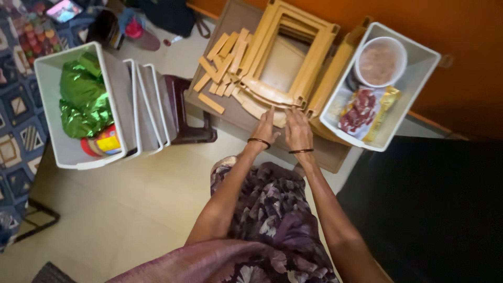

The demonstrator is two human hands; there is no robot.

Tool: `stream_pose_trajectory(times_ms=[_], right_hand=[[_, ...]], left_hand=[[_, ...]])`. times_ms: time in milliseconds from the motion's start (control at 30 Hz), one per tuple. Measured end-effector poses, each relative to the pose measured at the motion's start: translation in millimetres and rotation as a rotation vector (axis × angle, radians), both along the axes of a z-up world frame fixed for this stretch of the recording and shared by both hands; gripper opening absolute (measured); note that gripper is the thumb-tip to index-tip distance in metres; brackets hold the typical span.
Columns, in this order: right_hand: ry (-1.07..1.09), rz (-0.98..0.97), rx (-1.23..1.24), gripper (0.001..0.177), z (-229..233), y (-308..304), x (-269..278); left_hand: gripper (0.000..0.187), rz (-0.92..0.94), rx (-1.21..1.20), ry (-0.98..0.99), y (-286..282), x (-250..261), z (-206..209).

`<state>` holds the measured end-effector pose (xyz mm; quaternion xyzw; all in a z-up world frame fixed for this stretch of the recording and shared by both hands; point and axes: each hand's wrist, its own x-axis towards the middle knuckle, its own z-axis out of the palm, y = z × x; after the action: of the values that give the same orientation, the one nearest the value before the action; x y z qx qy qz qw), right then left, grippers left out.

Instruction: The person assembles a small wooden frame by picking up individual pieces from a table and fitting them together. They repeatedly handle the frame and place it over a white bin containing small appliances, then move a bin with food items and continue assembling the frame.

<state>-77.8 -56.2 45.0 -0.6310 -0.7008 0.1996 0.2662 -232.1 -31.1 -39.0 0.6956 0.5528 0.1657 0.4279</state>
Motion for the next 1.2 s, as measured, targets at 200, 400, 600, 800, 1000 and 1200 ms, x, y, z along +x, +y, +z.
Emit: stream_pose_trajectory(times_ms=[200,400,600,800,1000,1200], right_hand=[[0.026,0.115,-0.031,0.056,-65.4,13.9,-61.8],[0.064,0.178,-0.131,0.054,-113.7,32.2,-112.3],[0.082,0.185,-0.189,0.047,-148.3,58.9,-158.5],[0.097,0.158,-0.214,0.047,-181.2,85.5,-190.1],[0.096,0.071,-0.263,0.048,-205.3,99.8,-194.3],[0.157,-0.011,-0.306,0.051,-220.5,100.3,-177.6]], left_hand=[[0.097,0.154,-0.018,-0.046,-4.9,-62.9,-32.1],[0.088,0.249,0.018,-0.022,9.0,-115.4,-71.5],[0.065,0.355,0.019,0.005,31.9,-162.0,-133.3],[0.052,0.402,0.035,0.118,93.4,-191.6,-212.0],[0.055,0.483,0.075,0.239,160.4,-189.1,-202.9],[0.049,0.447,0.153,0.387,197.2,-175.5,-204.1]])
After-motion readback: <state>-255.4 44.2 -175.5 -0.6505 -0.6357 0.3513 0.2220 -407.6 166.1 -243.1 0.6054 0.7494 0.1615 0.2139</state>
